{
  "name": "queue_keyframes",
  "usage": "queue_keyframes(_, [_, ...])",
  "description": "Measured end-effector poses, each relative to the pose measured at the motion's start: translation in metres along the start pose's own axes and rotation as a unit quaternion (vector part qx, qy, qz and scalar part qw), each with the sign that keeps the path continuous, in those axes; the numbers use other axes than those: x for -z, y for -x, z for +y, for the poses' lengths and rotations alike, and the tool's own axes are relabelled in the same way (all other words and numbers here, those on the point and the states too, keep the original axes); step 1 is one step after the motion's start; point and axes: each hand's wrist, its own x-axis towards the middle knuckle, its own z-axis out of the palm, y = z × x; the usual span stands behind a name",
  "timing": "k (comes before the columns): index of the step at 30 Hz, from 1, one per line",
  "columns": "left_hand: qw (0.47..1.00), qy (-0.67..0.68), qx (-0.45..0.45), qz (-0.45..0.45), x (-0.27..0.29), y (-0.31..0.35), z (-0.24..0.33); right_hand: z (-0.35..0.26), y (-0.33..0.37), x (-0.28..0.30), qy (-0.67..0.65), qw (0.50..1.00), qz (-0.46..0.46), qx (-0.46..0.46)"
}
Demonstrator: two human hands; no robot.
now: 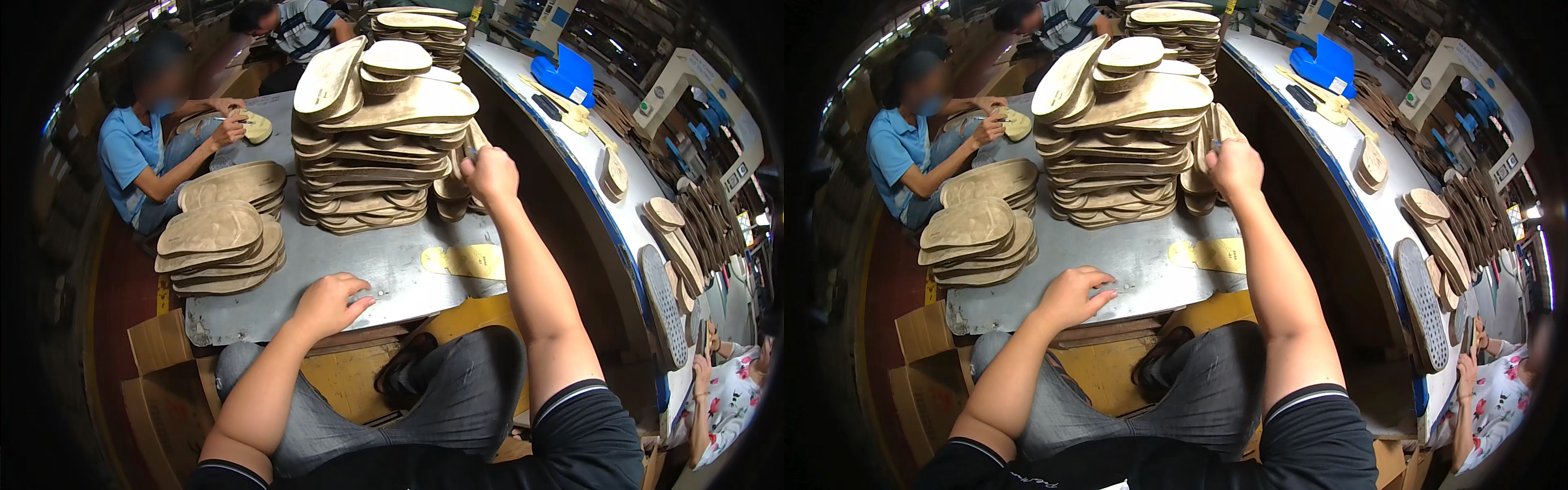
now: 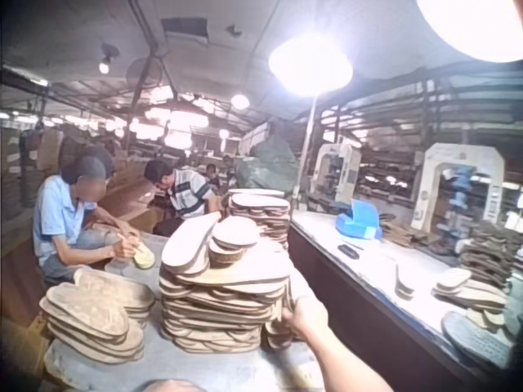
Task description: The person sits on the floor and repeatedly picks up shoe sole components, aligns them, and presses them together by hand. Finished soles are placed into a nearby cardboard box.
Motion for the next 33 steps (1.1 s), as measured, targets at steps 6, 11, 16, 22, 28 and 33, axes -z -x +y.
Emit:
queue_keyframes(6, [0.999,0.017,-0.030,0.005,-0.004,0.005,0.007,0.049,0.061,0.048,-0.280,0.920,0.232,-0.149])
queue_keyframes(11, [0.993,0.051,-0.068,0.085,-0.008,0.010,0.033,0.052,0.210,0.108,-0.477,0.850,0.184,-0.126])
queue_keyframes(16, [0.779,0.567,0.265,-0.021,-0.040,0.019,0.068,-0.002,0.319,0.095,-0.558,0.803,-0.006,-0.210])
queue_keyframes(22, [0.688,0.643,0.322,0.094,-0.032,0.032,0.045,-0.068,0.321,0.068,-0.451,0.821,-0.207,0.282])
queue_keyframes(28, [0.992,-0.024,0.095,0.074,0.013,0.025,0.045,0.079,0.211,0.002,0.023,0.993,-0.078,-0.090])
queue_keyframes(33, [0.975,-0.215,-0.010,-0.048,0.016,0.003,0.015,0.134,0.178,-0.036,0.008,0.928,-0.239,-0.286])
